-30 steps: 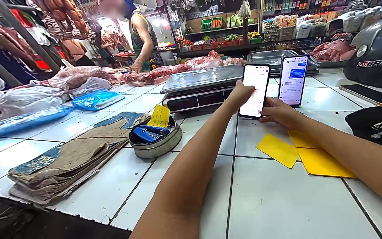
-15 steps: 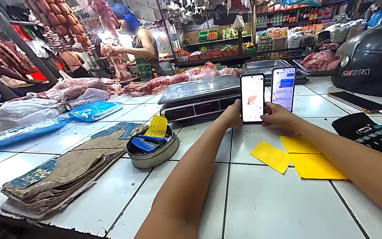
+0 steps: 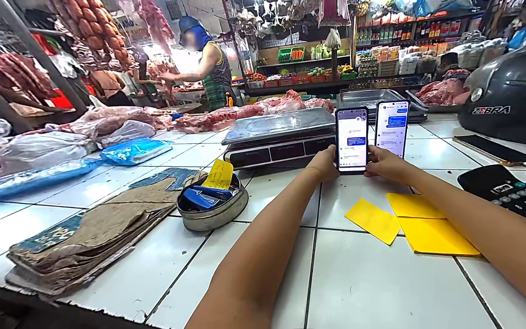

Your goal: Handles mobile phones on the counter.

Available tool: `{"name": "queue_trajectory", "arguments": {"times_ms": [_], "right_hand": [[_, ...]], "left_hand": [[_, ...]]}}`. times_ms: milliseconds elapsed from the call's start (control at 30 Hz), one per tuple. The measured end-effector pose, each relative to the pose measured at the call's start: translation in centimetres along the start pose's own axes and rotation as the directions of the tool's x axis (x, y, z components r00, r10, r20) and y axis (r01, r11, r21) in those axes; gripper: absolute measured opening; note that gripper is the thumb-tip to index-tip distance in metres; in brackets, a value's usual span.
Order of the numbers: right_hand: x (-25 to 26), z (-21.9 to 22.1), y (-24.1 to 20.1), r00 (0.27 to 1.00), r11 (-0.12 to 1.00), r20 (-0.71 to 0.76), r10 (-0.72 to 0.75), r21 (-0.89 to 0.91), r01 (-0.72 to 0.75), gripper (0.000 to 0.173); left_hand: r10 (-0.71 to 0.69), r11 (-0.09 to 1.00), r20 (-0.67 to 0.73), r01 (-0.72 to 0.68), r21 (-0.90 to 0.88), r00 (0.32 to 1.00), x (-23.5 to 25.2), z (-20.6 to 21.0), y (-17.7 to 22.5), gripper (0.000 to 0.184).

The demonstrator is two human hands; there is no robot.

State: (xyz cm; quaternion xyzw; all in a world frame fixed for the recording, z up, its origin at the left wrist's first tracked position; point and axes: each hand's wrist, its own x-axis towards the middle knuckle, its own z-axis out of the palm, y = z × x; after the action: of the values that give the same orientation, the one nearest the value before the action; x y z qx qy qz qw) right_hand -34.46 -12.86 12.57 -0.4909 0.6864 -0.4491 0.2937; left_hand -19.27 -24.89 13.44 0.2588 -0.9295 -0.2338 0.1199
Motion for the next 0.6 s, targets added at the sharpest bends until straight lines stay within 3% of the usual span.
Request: {"name": "queue_trajectory", "arguments": {"times_ms": [600], "right_hand": [[0.32,-0.06,0.29,1.0,0.995,0.022,-0.015,-0.098,0.017,0.055]], "left_hand": [[-0.017,0.999,-0.007,0.017,0.042,1.0,0.05,0.04,0.11,0.063]]}}
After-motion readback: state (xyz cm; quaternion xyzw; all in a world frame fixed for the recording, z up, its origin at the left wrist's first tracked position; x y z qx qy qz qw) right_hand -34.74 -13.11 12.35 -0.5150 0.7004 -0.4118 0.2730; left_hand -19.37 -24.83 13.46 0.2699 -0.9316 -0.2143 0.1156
